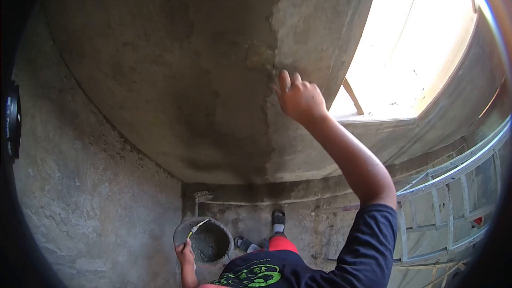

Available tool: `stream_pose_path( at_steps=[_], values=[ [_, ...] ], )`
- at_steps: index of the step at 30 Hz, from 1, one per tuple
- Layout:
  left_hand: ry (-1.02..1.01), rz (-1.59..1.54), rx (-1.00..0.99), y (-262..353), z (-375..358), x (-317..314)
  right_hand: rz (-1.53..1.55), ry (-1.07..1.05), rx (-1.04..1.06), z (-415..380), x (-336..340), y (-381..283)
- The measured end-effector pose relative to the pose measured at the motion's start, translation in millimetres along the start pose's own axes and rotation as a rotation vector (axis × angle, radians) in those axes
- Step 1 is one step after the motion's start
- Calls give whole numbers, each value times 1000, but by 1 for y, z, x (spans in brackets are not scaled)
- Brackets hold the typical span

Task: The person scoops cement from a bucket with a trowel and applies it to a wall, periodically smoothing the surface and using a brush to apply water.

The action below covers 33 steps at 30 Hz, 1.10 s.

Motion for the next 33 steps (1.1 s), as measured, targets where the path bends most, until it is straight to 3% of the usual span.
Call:
stream_pose_path(
  at_steps=[2, 5, 12, 15, 16, 18, 21, 22, 23, 24, 25, 28, 32, 33],
  values=[
    [-26, -40, 98, -14, -4, 2, 59, -43, -23, -28, -27, -17],
    [-57, -113, 229, 15, -19, 3, 75, -38, -1, -78, -69, -47],
    [-23, -104, 314, 7, -32, 16, 225, -765, -23, -307, -226, -114],
    [-18, -117, 305, 6, -31, 10, 355, -1009, -46, -366, -240, -134],
    [-11, -108, 312, 4, -34, 14, 351, -1000, -44, -351, -224, -134],
    [4, -119, 270, -3, -32, 12, 444, -661, -36, -291, -166, -129],
    [17, -96, 213, -17, -27, 14, 468, -134, 18, -125, -71, -81],
    [29, -87, 186, -18, -22, 16, 435, 119, 16, -64, -28, -54],
    [68, -88, 123, -18, -19, 15, 202, 425, 42, -5, 26, -32],
    [91, -125, 80, -13, -9, 8, 398, 419, -173, 55, 82, -7],
    [101, -110, 87, -9, -9, 9, 397, 538, -158, 100, 126, 13],
    [122, -61, 47, 33, -23, 8, 293, 480, -212, 196, 193, 57],
    [164, -158, 122, 11, -17, 7, 136, 490, -167, 211, 169, 64],
    [178, -180, 168, 1, -14, 5, 109, 366, -181, 198, 155, 60]
  ],
)
Point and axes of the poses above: each hand's wrist, its own z-axis towards the middle knuckle, its own x-axis out of the back of the hand, y = z × x, the point moved 6 cm from there along z, towards the middle knuckle, and after that the axes turned 10 degrees about y, right-handed, at the moved point
